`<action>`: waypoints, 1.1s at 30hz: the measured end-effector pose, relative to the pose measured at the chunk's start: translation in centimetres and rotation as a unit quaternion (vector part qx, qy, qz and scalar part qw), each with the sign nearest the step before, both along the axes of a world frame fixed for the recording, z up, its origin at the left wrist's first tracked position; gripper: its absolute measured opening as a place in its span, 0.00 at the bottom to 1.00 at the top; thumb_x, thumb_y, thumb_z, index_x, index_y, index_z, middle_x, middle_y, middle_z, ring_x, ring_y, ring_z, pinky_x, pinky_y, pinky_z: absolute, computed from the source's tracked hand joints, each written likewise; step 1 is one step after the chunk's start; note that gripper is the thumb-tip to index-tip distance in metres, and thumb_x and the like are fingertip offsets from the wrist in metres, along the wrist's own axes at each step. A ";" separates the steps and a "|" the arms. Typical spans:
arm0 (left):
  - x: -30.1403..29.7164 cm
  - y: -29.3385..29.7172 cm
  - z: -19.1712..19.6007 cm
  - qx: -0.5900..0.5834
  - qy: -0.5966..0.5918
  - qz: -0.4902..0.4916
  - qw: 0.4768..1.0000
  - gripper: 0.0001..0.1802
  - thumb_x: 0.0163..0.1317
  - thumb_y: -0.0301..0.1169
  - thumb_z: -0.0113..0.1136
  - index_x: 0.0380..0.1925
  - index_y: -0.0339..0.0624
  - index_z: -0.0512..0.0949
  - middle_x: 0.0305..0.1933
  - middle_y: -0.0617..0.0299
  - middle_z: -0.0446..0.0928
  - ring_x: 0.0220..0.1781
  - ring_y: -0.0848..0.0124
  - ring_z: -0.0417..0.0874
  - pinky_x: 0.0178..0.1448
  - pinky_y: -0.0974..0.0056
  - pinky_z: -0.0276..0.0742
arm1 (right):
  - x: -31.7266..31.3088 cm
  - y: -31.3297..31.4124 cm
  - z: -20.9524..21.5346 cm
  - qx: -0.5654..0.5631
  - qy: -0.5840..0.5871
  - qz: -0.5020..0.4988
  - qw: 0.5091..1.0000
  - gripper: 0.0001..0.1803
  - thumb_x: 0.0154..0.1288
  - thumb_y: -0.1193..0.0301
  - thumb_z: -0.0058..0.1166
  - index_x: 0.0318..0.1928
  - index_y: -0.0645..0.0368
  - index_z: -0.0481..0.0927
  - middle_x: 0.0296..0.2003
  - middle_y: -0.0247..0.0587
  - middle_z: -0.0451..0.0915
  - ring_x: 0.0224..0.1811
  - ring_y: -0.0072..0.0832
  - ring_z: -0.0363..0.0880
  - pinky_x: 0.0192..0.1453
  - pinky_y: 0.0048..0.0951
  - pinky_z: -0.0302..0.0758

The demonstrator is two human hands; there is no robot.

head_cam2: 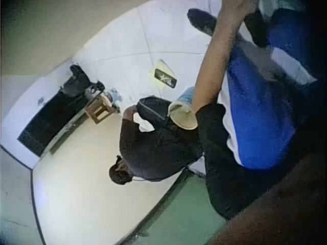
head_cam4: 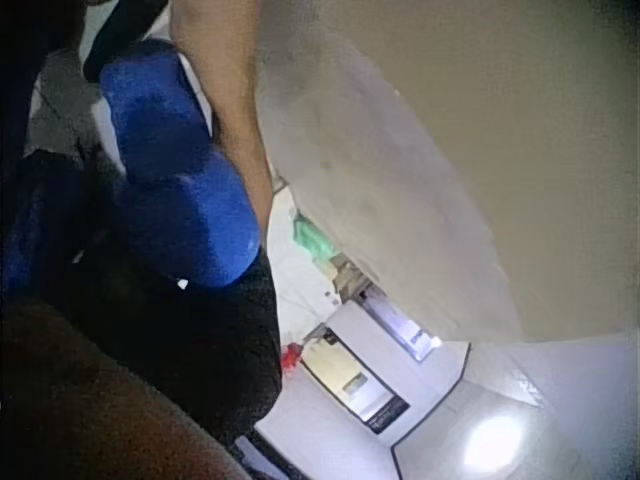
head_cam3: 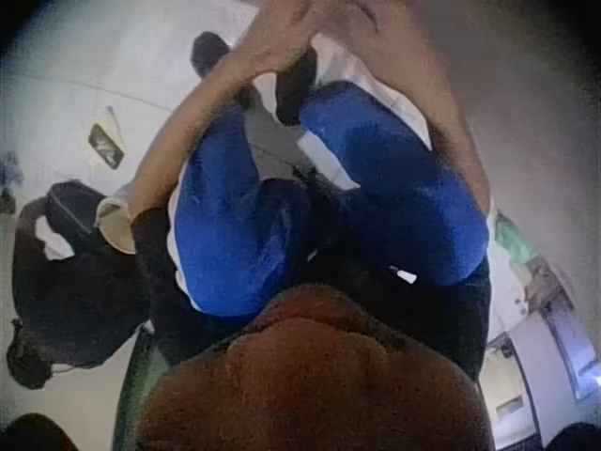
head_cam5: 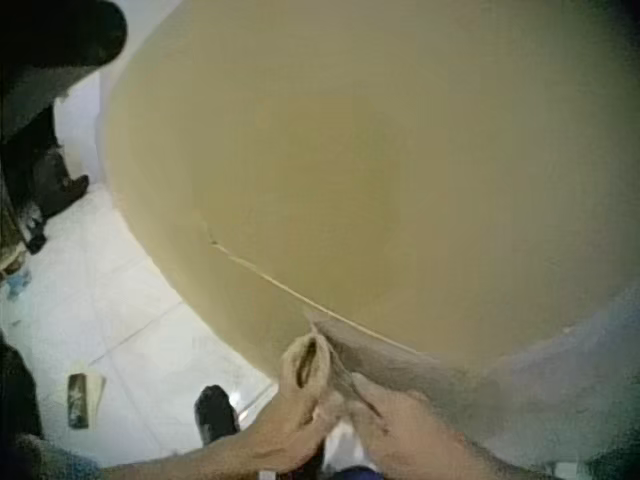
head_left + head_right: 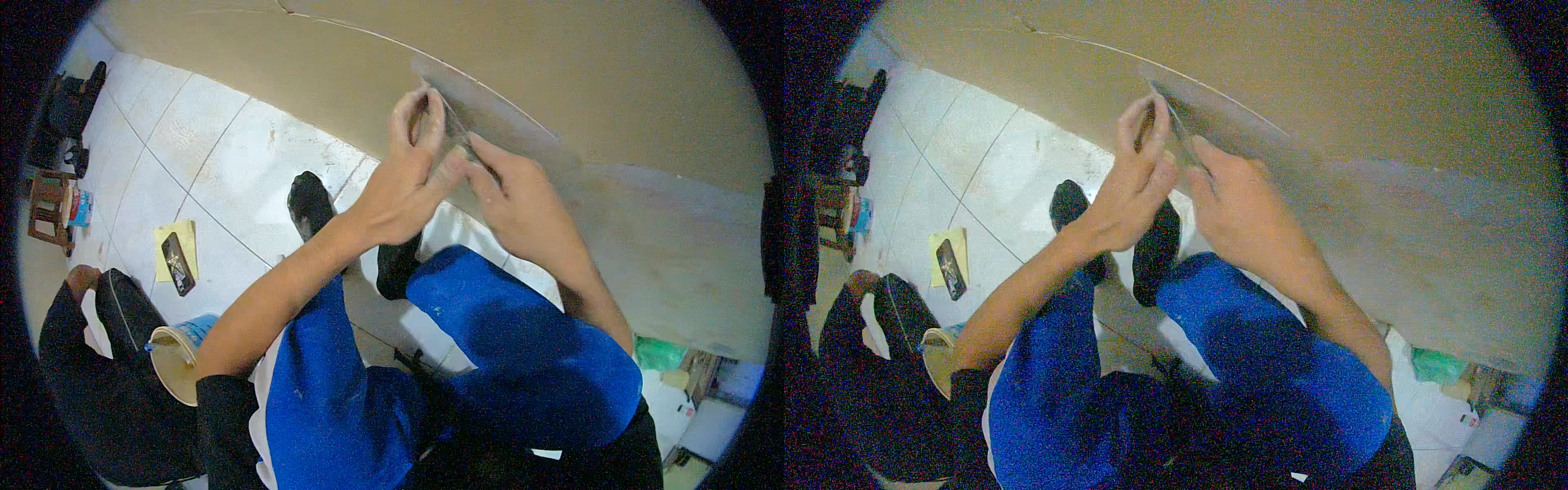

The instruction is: The person applies putty to a damaged area on a wall using a scraper and then smooths it over with their hand.

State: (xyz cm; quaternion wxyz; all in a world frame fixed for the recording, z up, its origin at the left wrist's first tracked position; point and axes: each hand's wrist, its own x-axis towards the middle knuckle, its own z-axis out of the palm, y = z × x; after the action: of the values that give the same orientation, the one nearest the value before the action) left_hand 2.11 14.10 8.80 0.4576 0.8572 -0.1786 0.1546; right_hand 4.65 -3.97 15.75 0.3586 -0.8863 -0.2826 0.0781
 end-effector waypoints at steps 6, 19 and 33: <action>-0.2 -1.5 -1.1 -0.046 -0.004 -0.015 0.999 0.51 0.76 0.60 0.39 0.73 0.16 0.45 0.75 0.27 0.38 0.80 0.32 0.45 0.83 0.47 0.44 | -1.6 -0.6 -0.5 0.035 0.020 -0.036 0.999 0.21 0.70 0.72 0.50 0.58 0.73 0.76 0.43 0.73 0.80 0.49 0.65 0.80 0.54 0.50 0.77; -0.7 0.3 0.7 -0.022 0.029 0.010 0.999 0.48 0.78 0.58 0.36 0.74 0.18 0.45 0.77 0.27 0.38 0.81 0.34 0.45 0.83 0.49 0.45 | -0.9 1.1 0.5 0.040 0.014 -0.006 0.999 0.20 0.70 0.71 0.49 0.54 0.77 0.77 0.41 0.75 0.80 0.47 0.66 0.80 0.53 0.55 0.76; -0.8 -3.1 -0.4 -0.031 -0.019 -0.017 0.999 0.52 0.76 0.57 0.43 0.72 0.13 0.44 0.75 0.22 0.37 0.79 0.26 0.44 0.83 0.46 0.45 | -1.6 -2.0 2.3 -0.081 0.098 -0.056 0.990 0.25 0.73 0.66 0.48 0.64 0.70 0.73 0.46 0.60 0.77 0.49 0.49 0.76 0.53 0.40 0.73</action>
State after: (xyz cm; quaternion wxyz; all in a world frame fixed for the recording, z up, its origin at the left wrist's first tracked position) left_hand 1.35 11.00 8.40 0.4827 0.8364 -0.1972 0.1688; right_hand 3.00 -5.94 18.09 0.3157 -0.9149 -0.1885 0.1665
